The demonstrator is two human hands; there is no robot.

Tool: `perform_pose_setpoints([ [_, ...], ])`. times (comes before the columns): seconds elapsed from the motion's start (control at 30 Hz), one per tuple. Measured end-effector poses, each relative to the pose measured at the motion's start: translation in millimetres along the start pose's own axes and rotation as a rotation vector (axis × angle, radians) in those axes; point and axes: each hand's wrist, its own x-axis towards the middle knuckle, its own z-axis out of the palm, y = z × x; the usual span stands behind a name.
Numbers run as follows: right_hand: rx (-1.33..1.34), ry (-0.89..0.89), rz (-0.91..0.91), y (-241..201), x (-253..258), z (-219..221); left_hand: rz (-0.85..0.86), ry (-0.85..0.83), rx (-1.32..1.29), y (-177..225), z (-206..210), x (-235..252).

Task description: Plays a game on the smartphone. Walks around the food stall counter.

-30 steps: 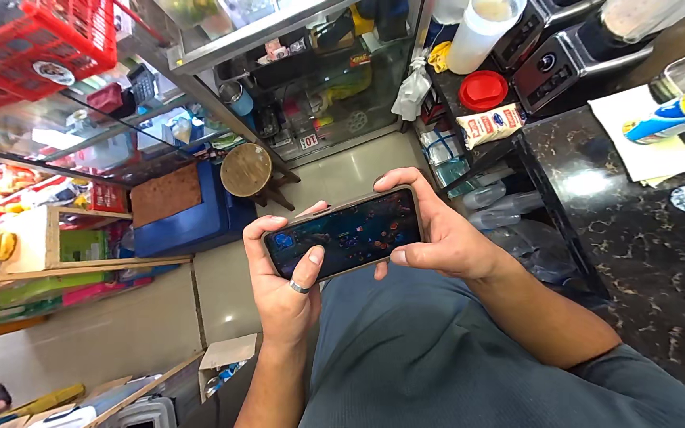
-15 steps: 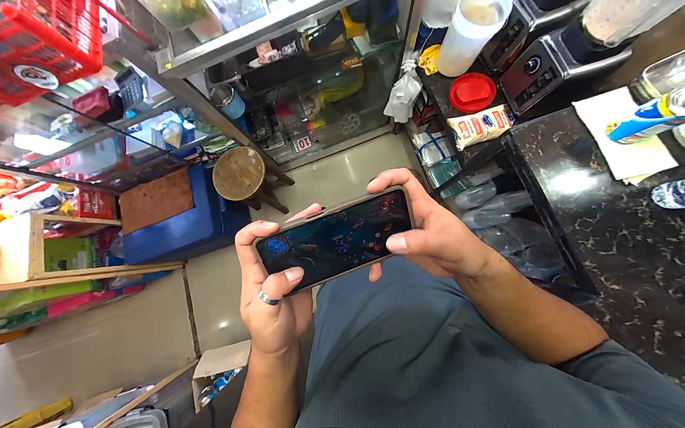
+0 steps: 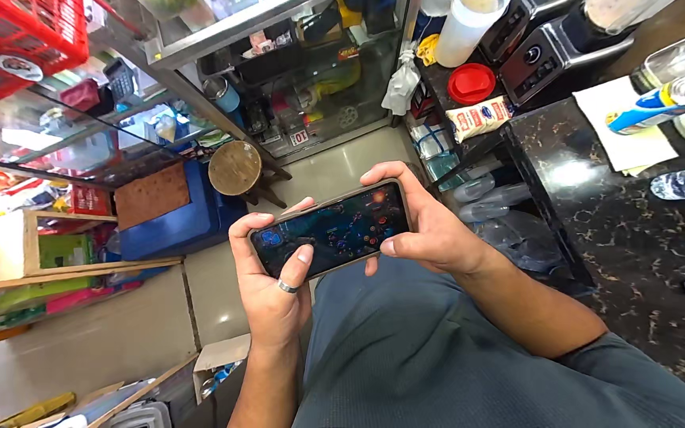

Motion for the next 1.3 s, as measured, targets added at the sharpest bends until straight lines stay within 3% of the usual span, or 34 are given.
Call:
perform_pose_setpoints([
  [0.23, -0.009, 0.027, -0.017, -4.2, -2.1, -1.7, -0.057, -0.185, -0.131, 3.8, -8.1, 0.4],
  [0.43, -0.016, -0.016, -0.028, -3.3, -1.8, -1.3, -0.040, -0.064, -0.124, 3.0, -2.9, 1.2],
  [0.63, -0.010, 0.016, -0.024, -3.8, -1.8, -0.6, -0.066, -0.182, -0.189, 5.1, -9.2, 2.2],
  [0.87, -0.065, 0.138, -0.008, -2.7, 1.3, 5.7, -0.060, -0.130, -0.146, 3.7, -5.4, 1.8],
  [1.03, -0.037, 0.008, -0.012, -0.6, 0.1, -1.7, 0.000, -0.033, 0.001, 0.6, -0.2, 0.3],
  [1.3, -0.043, -0.008, -0.015, -3.1, -1.1, -3.4, -0.037, -0.116, -0.021, 1.6, -5.9, 0.5],
])
